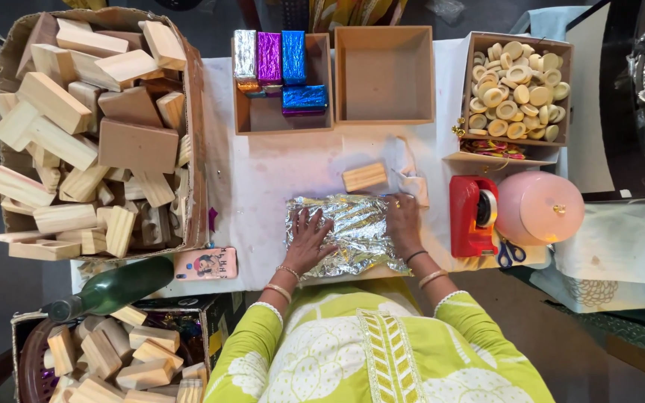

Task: The person sits at a table and wraps rectangular wooden blocks in colored foil, folding the foil over each block and pressing the edges down. They place each finished foil-wrapped block into a cardboard box with other wrapped blocks and pick new unwrapped blocks from a basket to continue.

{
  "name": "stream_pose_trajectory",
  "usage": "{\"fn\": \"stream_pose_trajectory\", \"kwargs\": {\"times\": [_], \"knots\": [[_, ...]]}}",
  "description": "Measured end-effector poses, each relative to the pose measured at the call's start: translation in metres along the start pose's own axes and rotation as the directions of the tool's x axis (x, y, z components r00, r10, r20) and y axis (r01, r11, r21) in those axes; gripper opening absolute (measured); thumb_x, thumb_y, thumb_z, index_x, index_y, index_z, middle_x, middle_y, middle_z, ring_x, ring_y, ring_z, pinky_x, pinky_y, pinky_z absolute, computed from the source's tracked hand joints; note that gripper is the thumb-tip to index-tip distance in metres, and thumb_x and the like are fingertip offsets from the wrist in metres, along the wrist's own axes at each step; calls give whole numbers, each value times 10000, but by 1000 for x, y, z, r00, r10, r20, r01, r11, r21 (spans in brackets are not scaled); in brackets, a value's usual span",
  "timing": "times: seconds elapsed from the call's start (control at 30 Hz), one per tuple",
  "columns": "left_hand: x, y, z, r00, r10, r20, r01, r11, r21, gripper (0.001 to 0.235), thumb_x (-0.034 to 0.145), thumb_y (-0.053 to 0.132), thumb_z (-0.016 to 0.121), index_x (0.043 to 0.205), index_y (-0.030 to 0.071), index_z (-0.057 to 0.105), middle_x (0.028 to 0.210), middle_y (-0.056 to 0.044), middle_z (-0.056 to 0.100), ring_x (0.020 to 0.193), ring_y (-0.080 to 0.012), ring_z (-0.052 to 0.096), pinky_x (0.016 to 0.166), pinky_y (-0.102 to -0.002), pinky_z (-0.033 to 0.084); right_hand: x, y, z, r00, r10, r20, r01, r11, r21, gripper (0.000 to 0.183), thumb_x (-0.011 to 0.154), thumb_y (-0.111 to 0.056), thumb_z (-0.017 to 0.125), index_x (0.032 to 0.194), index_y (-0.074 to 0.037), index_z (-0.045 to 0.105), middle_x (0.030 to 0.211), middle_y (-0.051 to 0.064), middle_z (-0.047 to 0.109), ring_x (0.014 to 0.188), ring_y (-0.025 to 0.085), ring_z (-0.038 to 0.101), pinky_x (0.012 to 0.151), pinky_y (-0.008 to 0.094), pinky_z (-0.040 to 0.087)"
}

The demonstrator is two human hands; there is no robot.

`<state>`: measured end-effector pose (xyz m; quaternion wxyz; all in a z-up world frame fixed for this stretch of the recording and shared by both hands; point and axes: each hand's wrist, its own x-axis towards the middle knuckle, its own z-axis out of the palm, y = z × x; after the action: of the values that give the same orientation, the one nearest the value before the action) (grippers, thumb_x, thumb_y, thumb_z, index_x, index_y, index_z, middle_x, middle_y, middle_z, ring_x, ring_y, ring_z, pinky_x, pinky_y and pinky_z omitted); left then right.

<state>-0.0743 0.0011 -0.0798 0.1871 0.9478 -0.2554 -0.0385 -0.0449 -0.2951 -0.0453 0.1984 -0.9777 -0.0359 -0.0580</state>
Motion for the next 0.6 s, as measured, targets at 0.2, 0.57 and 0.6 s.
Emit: {"fn": "stream_pose_trajectory", "kwargs": {"times": [0.2, 0.57, 0.6], "knots": [[34, 2, 9, 993, 65, 95, -68, 997, 28, 837, 926, 694, 533, 1604, 234, 359, 1716, -153, 149, 1588, -435, -33, 1266, -616, -24, 2, -48, 10, 899, -427, 93, 413, 900, 143, 500, 929, -300, 670, 1340, -22, 603, 1381, 194, 519, 1289, 369, 463, 1080, 485, 346], [32, -25, -22, 993, -34, 110, 23, 995, 99, 919, 858, 815, 474, 1617, 337, 279, 1715, -165, 30, 1558, -451, -79, 1208, -683, -69, -10, 8, -20, 990, -134, -41, 134, 991, 18, 611, 941, -319, 697, 1466, -87, 485, 1469, 202, 463, 1386, 389, 393, 1177, 511, 296], [31, -25, -21, 997, -15, 79, 7, 994, 106, 920, 863, 812, 476, 1623, 331, 279, 1716, -167, 33, 1558, -453, -76, 1208, -683, -67, -17, -2, -23, 994, -54, -96, 60, 997, 57, 563, 955, -268, 696, 1456, -104, 500, 1452, 187, 464, 1384, 379, 398, 1192, 511, 304]]}}
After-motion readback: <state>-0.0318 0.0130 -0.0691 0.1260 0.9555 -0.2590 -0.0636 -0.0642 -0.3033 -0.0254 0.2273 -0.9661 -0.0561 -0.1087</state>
